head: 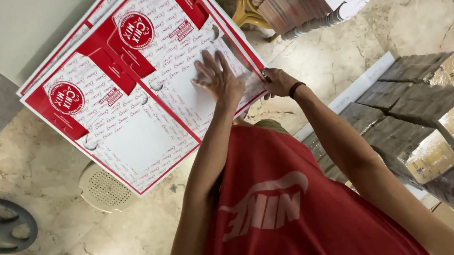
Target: The person assembles flat cardboard boxes by folding the flaps and interlocking the tabs. They repeatedly pick up a flat sheet, fold the sides, and secure the structure by hand, then place the finished box aside.
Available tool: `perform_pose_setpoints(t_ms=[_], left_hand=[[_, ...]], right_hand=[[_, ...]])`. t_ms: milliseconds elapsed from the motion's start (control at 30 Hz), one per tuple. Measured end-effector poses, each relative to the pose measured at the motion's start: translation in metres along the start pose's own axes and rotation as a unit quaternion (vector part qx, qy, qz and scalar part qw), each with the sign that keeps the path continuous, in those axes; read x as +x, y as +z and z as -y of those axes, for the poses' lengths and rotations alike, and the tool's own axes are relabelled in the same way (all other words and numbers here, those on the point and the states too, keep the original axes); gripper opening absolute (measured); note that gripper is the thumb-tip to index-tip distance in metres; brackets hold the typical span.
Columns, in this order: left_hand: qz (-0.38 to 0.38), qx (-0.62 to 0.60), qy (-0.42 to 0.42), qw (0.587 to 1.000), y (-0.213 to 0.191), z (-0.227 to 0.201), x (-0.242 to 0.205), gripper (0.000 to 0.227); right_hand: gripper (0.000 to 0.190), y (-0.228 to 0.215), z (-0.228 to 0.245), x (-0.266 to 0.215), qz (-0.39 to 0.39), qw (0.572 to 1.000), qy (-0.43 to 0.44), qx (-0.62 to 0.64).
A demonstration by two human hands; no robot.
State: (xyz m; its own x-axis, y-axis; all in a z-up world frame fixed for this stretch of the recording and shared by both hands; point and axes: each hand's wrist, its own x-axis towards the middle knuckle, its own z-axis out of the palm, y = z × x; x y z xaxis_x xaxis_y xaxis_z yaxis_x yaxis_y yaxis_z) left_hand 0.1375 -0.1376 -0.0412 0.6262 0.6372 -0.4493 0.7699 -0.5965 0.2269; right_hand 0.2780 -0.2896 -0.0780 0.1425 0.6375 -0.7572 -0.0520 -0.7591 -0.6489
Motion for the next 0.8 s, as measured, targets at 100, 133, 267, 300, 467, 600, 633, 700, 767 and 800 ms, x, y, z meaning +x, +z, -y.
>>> perform_pose_setpoints(t_ms=[100,133,267,300,467,600,633,700,767,800], left_hand=[[0.015,-0.011,-0.035,0.999,0.002,-0.011,0.011,0.120],[0.012,-0.022,-0.048,0.999,0.009,-0.011,0.015,0.121],[0.013,-0.029,-0.080,0.996,0.018,-0.021,0.026,0.126],[0.016,-0.027,-0.078,0.996,0.010,-0.022,0.024,0.126],[0.048,-0.068,-0.046,0.995,0.023,-0.007,0.034,0.114],[0.072,-0.056,0.011,0.996,-0.008,-0.012,0.017,0.099],[0.084,-0.044,0.009,0.995,-0.005,-0.016,0.011,0.104],[0.099,-0.034,0.009,0.994,0.002,-0.022,0.005,0.110],[0.089,0.016,-0.006,0.996,0.009,-0.027,0.006,0.113],[0.092,0.014,-0.004,0.996,0.012,-0.028,0.005,0.113]], right_hand=[[0.022,0.003,-0.030,0.026,-0.049,0.998,-0.020,-0.041],[0.015,0.006,-0.038,0.032,-0.076,0.989,-0.031,-0.120],[0.033,0.041,-0.020,0.012,-0.193,0.922,-0.065,-0.329],[0.033,0.039,-0.023,0.015,-0.194,0.923,-0.063,-0.326],[0.037,0.015,-0.023,0.019,-0.122,0.987,-0.045,-0.099],[0.043,0.017,-0.014,0.026,-0.102,0.991,-0.016,-0.081],[0.044,0.025,-0.023,0.029,-0.153,0.977,-0.018,-0.148],[0.046,0.038,-0.039,0.038,-0.202,0.955,-0.017,-0.215],[0.044,0.046,-0.051,0.046,-0.241,0.940,0.001,-0.242],[0.044,0.050,-0.048,0.042,-0.242,0.939,0.005,-0.243]])
